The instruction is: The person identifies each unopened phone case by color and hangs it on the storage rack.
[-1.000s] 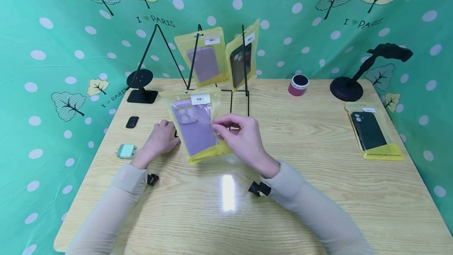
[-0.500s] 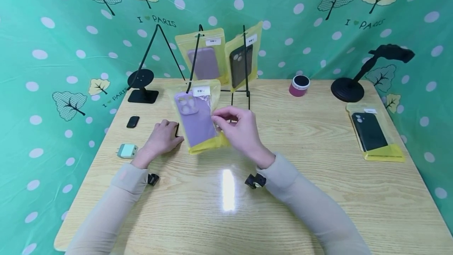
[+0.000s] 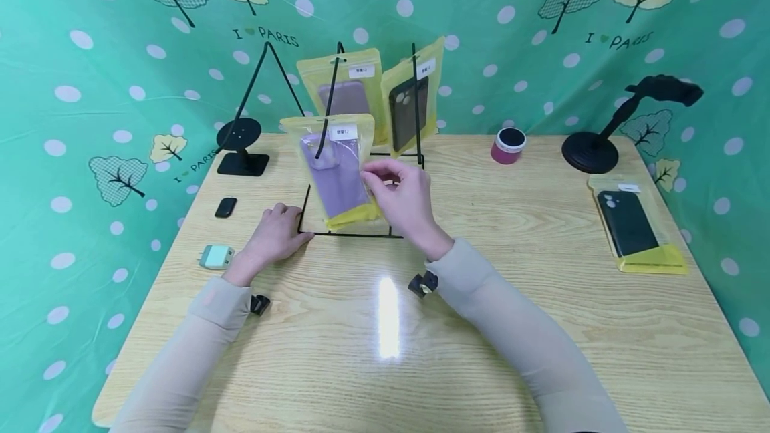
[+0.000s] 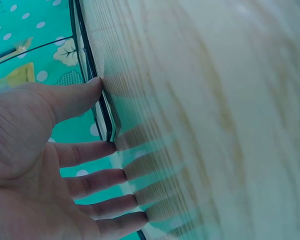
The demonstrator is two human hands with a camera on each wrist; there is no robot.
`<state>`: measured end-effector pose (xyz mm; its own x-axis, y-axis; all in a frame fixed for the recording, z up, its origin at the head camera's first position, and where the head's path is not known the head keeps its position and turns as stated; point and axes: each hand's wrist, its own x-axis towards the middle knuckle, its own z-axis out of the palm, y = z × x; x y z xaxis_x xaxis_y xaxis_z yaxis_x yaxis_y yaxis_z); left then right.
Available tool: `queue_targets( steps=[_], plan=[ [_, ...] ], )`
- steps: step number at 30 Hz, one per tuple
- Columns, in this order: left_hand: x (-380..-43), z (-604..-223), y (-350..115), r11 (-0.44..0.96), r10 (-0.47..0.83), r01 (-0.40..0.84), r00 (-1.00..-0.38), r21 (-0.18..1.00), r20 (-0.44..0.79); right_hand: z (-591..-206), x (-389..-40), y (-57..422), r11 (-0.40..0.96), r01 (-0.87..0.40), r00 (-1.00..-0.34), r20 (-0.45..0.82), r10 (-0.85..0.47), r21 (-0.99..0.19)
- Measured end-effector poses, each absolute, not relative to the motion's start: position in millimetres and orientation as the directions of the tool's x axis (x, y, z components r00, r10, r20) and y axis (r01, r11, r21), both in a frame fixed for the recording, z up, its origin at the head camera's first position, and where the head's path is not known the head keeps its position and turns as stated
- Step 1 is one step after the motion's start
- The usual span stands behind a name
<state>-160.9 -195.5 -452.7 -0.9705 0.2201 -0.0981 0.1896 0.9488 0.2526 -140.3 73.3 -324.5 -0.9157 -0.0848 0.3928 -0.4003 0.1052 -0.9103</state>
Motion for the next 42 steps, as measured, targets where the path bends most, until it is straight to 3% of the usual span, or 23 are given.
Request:
queue_targets(
  steps=[8, 17, 33, 42],
  plan=[
    [-162, -456, -195, 0.95, 0.213, 0.179, -0.971, 0.256, -0.11, -331, -160, 66, 0.078, -0.39, -0.921, 0.389, -0.028, -0.917],
    [-161, -457, -196, 0.952, 0.203, 0.168, -0.972, 0.255, -0.118, -365, -192, 68, 0.163, -0.43, -0.9, 0.435, -0.004, -0.888],
    [-161, -456, -196, 0.952, 0.199, 0.164, -0.974, 0.259, -0.113, -375, -198, 68, 0.332, -0.576, -0.795, 0.607, -0.014, -0.747],
    [-160, -454, -195, 0.953, 0.191, 0.154, -0.974, 0.262, -0.122, -375, -197, 71, 0.344, -0.602, -0.771, 0.637, -0.017, -0.72]
  ],
)
